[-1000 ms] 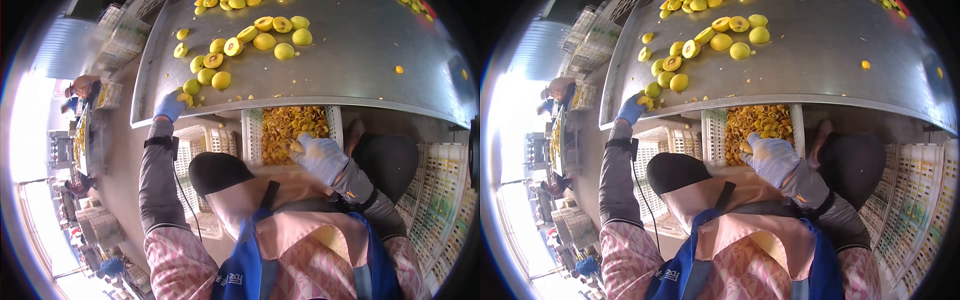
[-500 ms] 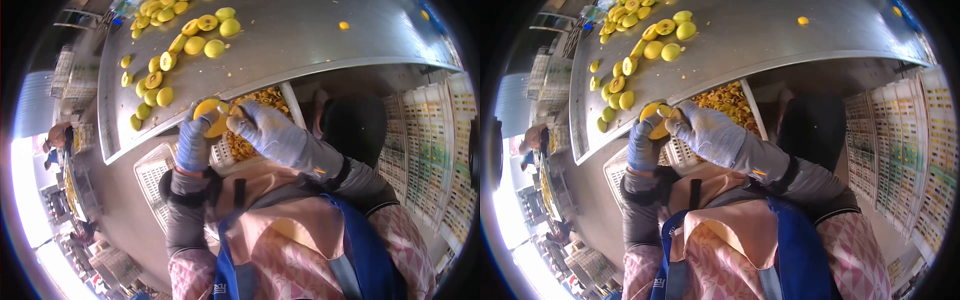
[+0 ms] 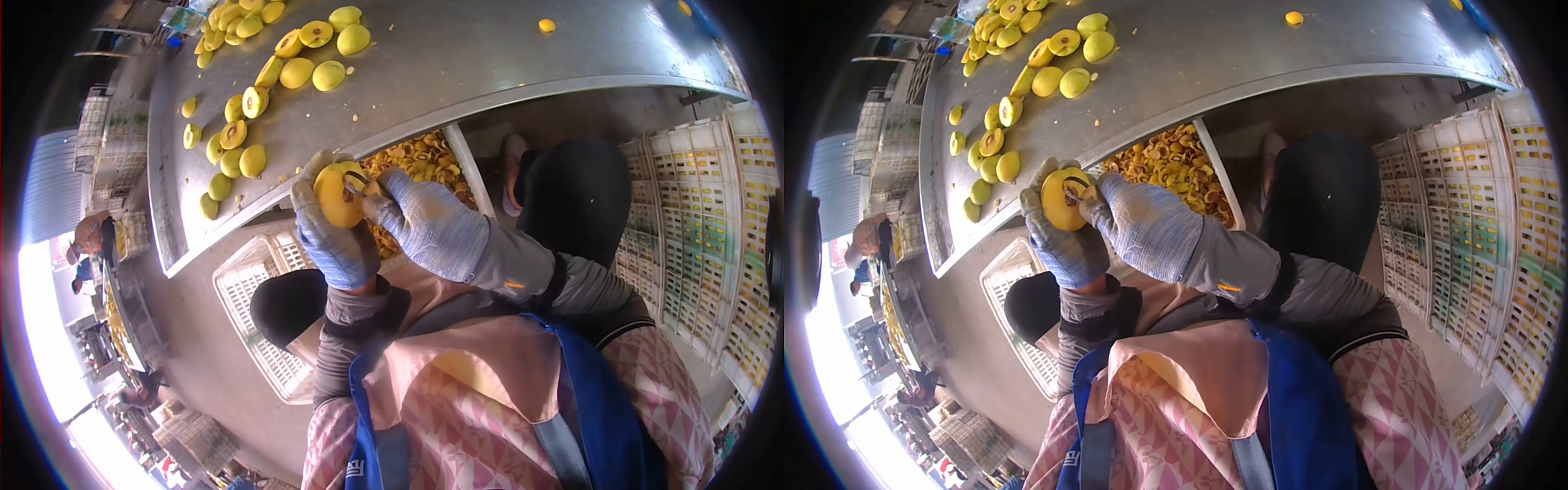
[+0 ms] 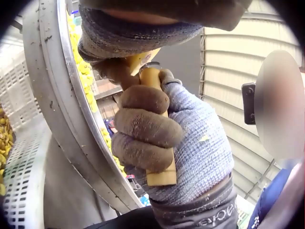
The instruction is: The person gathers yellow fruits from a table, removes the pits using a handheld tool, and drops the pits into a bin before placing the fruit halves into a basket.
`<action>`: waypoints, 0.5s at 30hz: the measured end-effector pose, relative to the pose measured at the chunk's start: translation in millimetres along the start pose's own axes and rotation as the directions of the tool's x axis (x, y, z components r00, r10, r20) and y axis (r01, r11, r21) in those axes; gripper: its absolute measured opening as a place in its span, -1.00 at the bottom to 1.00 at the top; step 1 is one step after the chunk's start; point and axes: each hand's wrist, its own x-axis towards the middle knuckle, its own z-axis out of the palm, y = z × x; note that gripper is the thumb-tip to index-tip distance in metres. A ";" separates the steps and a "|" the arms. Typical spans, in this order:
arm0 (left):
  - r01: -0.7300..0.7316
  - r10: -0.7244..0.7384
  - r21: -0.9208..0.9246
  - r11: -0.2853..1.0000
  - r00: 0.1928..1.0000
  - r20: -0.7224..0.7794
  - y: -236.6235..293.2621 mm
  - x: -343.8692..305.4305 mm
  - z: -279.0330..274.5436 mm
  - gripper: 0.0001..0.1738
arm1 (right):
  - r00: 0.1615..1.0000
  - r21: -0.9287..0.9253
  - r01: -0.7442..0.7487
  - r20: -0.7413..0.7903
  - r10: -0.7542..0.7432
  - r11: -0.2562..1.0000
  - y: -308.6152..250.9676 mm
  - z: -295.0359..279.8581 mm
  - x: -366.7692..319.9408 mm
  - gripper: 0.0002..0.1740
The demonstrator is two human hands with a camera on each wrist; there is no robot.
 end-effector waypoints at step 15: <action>0.014 -0.015 0.113 0.994 1.000 0.008 -1.6 0.7 -4.7 -0.42 | 0.995 -0.097 0.075 0.074 -0.068 0.992 10.8 7.1 -5.2 -0.68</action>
